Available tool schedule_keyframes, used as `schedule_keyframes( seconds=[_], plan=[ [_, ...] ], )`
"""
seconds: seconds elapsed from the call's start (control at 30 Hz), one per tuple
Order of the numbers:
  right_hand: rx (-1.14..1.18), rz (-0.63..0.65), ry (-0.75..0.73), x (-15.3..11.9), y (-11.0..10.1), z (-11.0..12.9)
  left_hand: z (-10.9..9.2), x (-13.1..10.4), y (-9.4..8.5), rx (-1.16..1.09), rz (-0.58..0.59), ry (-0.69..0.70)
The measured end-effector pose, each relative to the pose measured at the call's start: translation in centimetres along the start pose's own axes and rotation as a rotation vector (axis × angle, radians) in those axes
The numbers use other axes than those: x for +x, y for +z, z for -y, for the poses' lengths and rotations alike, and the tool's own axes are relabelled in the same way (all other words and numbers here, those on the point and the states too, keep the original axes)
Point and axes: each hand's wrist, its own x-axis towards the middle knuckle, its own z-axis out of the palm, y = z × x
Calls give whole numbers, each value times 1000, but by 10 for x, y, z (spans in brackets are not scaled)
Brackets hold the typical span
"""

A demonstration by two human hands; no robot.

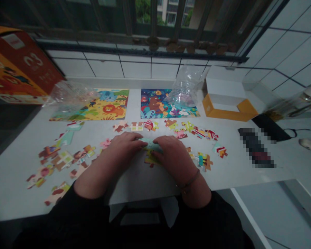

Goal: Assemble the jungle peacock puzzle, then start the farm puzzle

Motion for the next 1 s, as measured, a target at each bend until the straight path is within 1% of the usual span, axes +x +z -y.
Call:
schedule_keyframes(
  seconds=[0.13, 0.23, 0.33, 0.47, 0.57, 0.67, 0.73, 0.8, 0.87, 0.93, 1.0],
  plan=[
    [-8, 14, -7, 1, -2, 3, -10, -2, -5, 81, 18, 8],
    [-21, 19, 5, 1, -1, 4, -14, -1, -7, 95, 25, 0],
    [-10, 9, -1, 0, 2, 2, -13, 0, -7, 93, 43, -6],
    [11, 14, -15, 1, 3, 1, -10, -1, -5, 86, 33, 25],
    [-14, 29, -32, -2, -3, 3, -12, -3, -3, 92, 32, 28],
    [-62, 36, -47, -11, -11, 8, -15, -5, -1, 84, 47, 9],
    [-77, 45, -49, -18, -15, 10, -16, -5, -3, 71, 46, -11],
    [-87, 74, -44, -23, -16, 12, -16, -9, -13, 59, 23, -55],
    [-95, 117, -38, -23, -17, 12, -14, -18, -31, 64, -5, -132],
    [-96, 150, -40, -20, -17, 12, -9, -34, -54, 118, -17, -233],
    [-96, 161, -46, -17, -18, 10, 1, -58, -76, 164, 38, -343]
  ],
)
